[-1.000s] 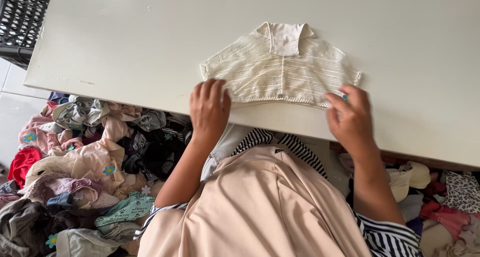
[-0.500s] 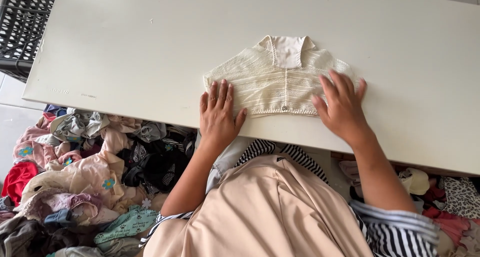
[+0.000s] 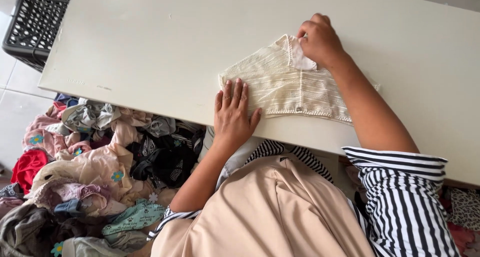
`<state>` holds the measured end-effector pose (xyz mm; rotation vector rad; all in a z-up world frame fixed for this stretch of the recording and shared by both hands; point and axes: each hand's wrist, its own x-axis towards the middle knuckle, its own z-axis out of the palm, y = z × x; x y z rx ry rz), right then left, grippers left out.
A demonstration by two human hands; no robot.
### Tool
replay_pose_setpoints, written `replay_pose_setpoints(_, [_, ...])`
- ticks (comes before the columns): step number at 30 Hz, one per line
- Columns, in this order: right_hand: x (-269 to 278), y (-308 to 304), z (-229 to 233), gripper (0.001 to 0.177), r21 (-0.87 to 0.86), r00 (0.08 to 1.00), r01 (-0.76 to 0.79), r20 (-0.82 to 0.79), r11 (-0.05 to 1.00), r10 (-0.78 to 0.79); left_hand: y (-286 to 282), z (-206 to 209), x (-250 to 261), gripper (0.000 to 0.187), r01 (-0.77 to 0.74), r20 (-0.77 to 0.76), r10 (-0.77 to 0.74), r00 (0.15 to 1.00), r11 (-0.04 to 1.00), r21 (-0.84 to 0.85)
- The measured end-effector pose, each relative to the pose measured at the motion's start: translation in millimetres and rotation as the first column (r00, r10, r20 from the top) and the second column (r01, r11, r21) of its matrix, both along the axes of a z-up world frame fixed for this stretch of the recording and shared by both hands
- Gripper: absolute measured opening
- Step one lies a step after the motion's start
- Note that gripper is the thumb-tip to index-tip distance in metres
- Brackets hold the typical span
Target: Folding small garments and packing them into clear plastic bags on a white table.
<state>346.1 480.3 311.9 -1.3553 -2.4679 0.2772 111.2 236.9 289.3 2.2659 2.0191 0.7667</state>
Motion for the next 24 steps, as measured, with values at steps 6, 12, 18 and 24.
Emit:
replay_pose_setpoints(6, [9.9,-69.4,49.1,0.011,0.424,0.987,-0.148,0.0,0.894,0.164,2.0,2.0,0.2,0.074,-0.011,0.014,0.012,1.0,0.997,-0.08])
replay_pose_setpoints(12, [26.3,-171.5,-35.2,0.007,0.669,0.936,-0.345,0.301,0.659,0.183,4.6,-16.5,3.5,0.073,-0.039,0.028,0.039,0.999,0.999,0.018])
replay_pose_setpoints(18, [17.5,-197.0,-12.2,0.025,0.608,0.971,-0.237,0.154,0.758,0.181,4.1,-10.8,2.8,0.072,-0.042,0.024,0.043,0.999,0.999,-0.012])
replay_pose_setpoints(24, [-7.7,-212.5,-18.2,0.046,0.514,0.968,-0.252,0.123,0.82,0.22,9.2,-25.2,-4.2,0.073,-0.071,-0.007,0.071,0.997,0.996,-0.061])
